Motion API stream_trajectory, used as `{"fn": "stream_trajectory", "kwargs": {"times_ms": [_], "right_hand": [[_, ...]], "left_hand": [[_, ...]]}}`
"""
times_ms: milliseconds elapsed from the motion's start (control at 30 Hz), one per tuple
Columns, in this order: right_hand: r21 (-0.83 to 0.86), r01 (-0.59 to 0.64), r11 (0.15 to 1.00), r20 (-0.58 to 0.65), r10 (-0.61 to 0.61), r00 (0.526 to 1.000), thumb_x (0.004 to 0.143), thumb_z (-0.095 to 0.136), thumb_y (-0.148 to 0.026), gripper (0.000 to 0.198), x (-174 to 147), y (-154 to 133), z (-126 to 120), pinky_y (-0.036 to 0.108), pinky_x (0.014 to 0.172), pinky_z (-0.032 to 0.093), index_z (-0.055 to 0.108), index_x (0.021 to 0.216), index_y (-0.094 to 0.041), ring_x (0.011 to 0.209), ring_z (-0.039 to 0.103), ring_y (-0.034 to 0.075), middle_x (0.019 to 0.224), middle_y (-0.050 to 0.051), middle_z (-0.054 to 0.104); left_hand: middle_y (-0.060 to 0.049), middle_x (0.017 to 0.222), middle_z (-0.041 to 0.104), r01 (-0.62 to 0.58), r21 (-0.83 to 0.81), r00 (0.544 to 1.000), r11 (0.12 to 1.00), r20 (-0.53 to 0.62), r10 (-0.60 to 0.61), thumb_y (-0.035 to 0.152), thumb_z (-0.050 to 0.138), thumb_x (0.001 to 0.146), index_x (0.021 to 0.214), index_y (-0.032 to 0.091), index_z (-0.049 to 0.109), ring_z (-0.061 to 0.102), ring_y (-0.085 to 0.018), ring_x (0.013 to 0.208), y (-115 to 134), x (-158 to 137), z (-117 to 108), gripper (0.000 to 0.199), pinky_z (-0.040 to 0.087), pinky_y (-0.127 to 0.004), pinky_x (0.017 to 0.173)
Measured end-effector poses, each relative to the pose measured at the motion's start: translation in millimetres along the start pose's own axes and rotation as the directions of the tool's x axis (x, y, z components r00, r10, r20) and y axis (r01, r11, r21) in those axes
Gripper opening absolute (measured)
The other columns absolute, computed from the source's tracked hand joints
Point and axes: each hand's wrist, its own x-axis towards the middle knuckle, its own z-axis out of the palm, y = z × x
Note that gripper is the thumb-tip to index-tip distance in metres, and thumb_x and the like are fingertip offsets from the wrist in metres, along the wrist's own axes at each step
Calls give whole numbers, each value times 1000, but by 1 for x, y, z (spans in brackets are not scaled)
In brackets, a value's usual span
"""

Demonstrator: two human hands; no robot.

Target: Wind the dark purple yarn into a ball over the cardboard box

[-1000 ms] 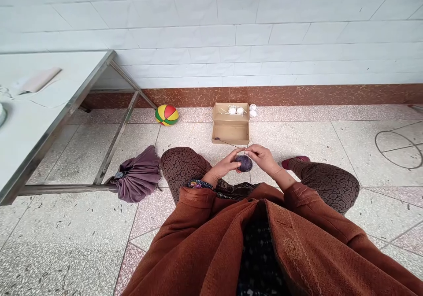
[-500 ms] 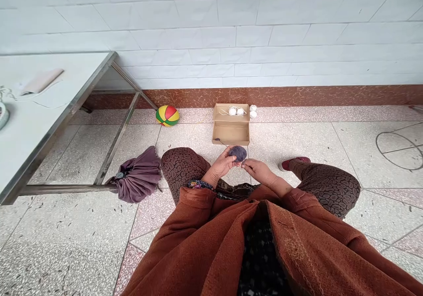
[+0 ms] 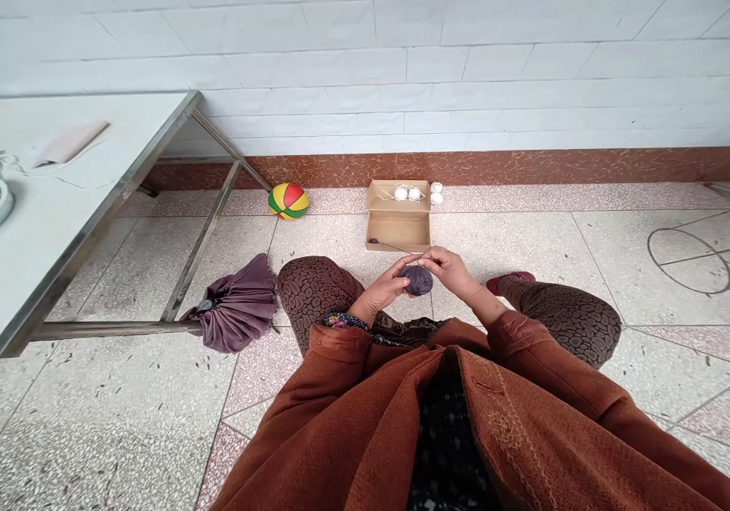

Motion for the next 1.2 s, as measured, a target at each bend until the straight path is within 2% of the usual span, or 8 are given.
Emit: {"fn": "stream_trajectory", "kwargs": {"times_ms": [167,333,433,667,767,867,1000,1200], "right_hand": [[-62,-92,994,69,96,993,102,48,-36,26,-26,11,27,29,70,50,65,88,-21,73,62,18,79,3,67],[-160,127,979,251,-84,964,104,47,-31,23,-44,-2,30,31,78,53,68,99,-22,84,67,20,94,7,72],[-177,236,955,255,-187,949,104,50,-31,22,-40,-15,16,30,77,53,70,104,-22,84,67,20,93,8,71],[-274,214,938,135,-183,974,102,57,-39,25,-11,-16,-6,28,72,48,74,93,-23,79,64,19,84,6,67],[-188,118,975,100,-100,990,100,60,-38,23,-2,-6,2,28,74,48,72,88,-22,80,64,18,84,5,68],[-53,-49,997,16,50,999,100,57,-39,25,-3,2,15,29,74,49,69,87,-22,77,64,18,82,4,69],[-11,-146,989,-24,145,989,102,46,-40,29,-20,6,30,29,69,49,64,89,-22,70,61,17,77,2,67],[-88,16,996,208,2,978,102,49,-37,23,-43,-5,27,29,75,51,66,94,-24,78,65,18,88,4,70]], "left_hand": [[-11,119,66,-65,-203,995,977,-87,48,43,78,73,132,20,60,64,-20,91,-1,2,-5,65,49,-30,72],[-9,120,67,-83,-126,963,989,-265,47,36,81,70,122,20,61,63,-19,96,-7,8,-10,57,49,-31,78],[-9,120,66,-80,47,951,996,-296,90,37,82,71,121,20,62,61,-20,100,-6,8,-10,57,49,-29,78],[-9,121,64,-14,324,996,946,-84,43,37,83,72,134,21,56,59,-23,108,-1,4,-9,69,47,-34,91],[-11,128,63,-64,253,998,965,40,56,34,87,67,136,21,57,56,-27,122,-4,3,-6,76,43,-38,102],[-12,131,62,-50,62,997,997,57,47,38,86,68,136,22,59,59,-26,116,-6,0,-4,75,47,-37,95],[-12,123,66,-51,-144,995,988,-92,38,42,82,69,131,20,61,64,-21,95,-7,0,-6,69,50,-32,76],[-7,109,69,-104,-175,917,979,-399,26,37,81,70,111,19,60,64,-17,93,-10,10,-11,49,51,-31,80]]}}
